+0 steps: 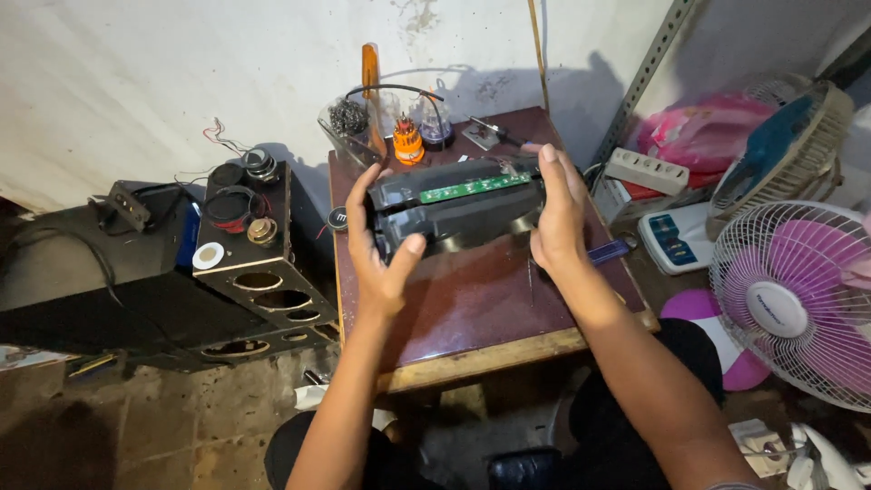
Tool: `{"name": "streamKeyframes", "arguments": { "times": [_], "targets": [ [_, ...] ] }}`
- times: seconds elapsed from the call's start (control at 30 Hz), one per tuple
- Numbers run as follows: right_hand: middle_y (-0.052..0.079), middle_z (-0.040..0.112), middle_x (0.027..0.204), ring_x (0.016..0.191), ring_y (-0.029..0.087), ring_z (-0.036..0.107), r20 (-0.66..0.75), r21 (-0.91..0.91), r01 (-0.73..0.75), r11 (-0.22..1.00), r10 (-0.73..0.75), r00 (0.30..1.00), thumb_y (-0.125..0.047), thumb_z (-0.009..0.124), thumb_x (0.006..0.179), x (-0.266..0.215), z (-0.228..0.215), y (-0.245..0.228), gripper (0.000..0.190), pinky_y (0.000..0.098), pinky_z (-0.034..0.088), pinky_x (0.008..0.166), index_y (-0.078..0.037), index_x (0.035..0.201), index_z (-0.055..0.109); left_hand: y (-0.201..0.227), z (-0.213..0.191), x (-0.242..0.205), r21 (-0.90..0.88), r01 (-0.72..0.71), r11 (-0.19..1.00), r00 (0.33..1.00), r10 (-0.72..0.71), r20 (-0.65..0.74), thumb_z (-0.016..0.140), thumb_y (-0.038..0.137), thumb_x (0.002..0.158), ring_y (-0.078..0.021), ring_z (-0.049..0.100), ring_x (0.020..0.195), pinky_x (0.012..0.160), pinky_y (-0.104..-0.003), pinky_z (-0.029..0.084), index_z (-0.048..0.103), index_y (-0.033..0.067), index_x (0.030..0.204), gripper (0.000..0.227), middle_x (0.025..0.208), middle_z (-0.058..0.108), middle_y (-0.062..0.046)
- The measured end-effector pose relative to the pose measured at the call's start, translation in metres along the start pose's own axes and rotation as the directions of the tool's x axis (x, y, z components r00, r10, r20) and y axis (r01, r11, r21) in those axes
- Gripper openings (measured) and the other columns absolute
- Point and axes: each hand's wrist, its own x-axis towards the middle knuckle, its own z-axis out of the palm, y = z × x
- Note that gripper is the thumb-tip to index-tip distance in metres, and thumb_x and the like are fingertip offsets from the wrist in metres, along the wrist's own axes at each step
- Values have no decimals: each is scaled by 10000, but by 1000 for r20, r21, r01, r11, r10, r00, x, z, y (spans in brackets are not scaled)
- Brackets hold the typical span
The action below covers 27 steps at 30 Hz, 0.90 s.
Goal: The person assembles a speaker unit by hand, placing a speaker driver into a cylindrical enclosure and connecting wires. They then place the assembled unit on the table and handle a second speaker driver.
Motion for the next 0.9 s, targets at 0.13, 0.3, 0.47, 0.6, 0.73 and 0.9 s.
{"name": "streamKeyframes", "arguments": {
  "times": [0.13, 0.3, 0.47, 0.6, 0.73, 0.9],
  "targets": [
    [49, 638, 1126, 1095, 139, 565, 77, -101, 105, 989, -97, 992, -391, 555, 1045, -3, 1, -6, 355, 331, 487, 1045, -130, 1211, 727, -17, 1, -4, -90, 12, 996, 991, -23, -128, 721, 493, 735, -299, 601, 1144, 976, -460, 520, 503, 38, 1459, 882, 1347, 597, -212],
    [95, 680, 1139, 1091, 149, 575, 130, -133, 221, 966, -204, 970, -380, 517, 1067, 2, 0, -1, 352, 299, 465, 1017, -110, 1180, 712, -11, 7, -1, -39, -82, 996, 969, 71, -235, 608, 449, 697, -260, 607, 1063, 930, -361, 481, 586, 18, 1334, 770, 1240, 647, -205],
    [95, 715, 1080, 997, 108, 619, 103, -78, 187, 979, -179, 978, -379, 575, 1043, 9, -12, 21, 322, 277, 543, 888, -100, 1151, 698, -17, 7, -2, -17, -137, 990, 948, 126, -292, 616, 481, 656, -267, 608, 1063, 941, -352, 466, 623, 16, 1240, 747, 1201, 655, -205],
    [116, 729, 1052, 973, 108, 646, 74, -62, 207, 976, -202, 977, -349, 592, 1041, 9, -13, 30, 299, 262, 553, 866, -76, 1114, 691, -16, 6, -1, 3, -217, 976, 935, 209, -287, 632, 503, 693, -285, 598, 1080, 956, -370, 447, 624, 3, 1200, 713, 1169, 650, -214],
    [133, 723, 1052, 981, 119, 643, 89, -51, 243, 969, -238, 967, -320, 584, 1047, 3, -4, 19, 279, 268, 545, 877, -66, 1105, 681, -17, 6, -2, -10, -237, 971, 923, 222, -313, 642, 518, 704, -290, 585, 1094, 979, -372, 437, 618, 2, 1195, 712, 1174, 645, -217],
    [113, 726, 1022, 937, 98, 634, 49, -48, 259, 965, -257, 965, -314, 580, 1039, 0, 1, 11, 261, 236, 533, 841, -76, 1066, 686, -18, 6, -2, -36, -255, 966, 923, 232, -308, 642, 514, 728, -281, 574, 1107, 986, -378, 434, 613, 2, 1191, 691, 1168, 638, -208]
  ]
}}
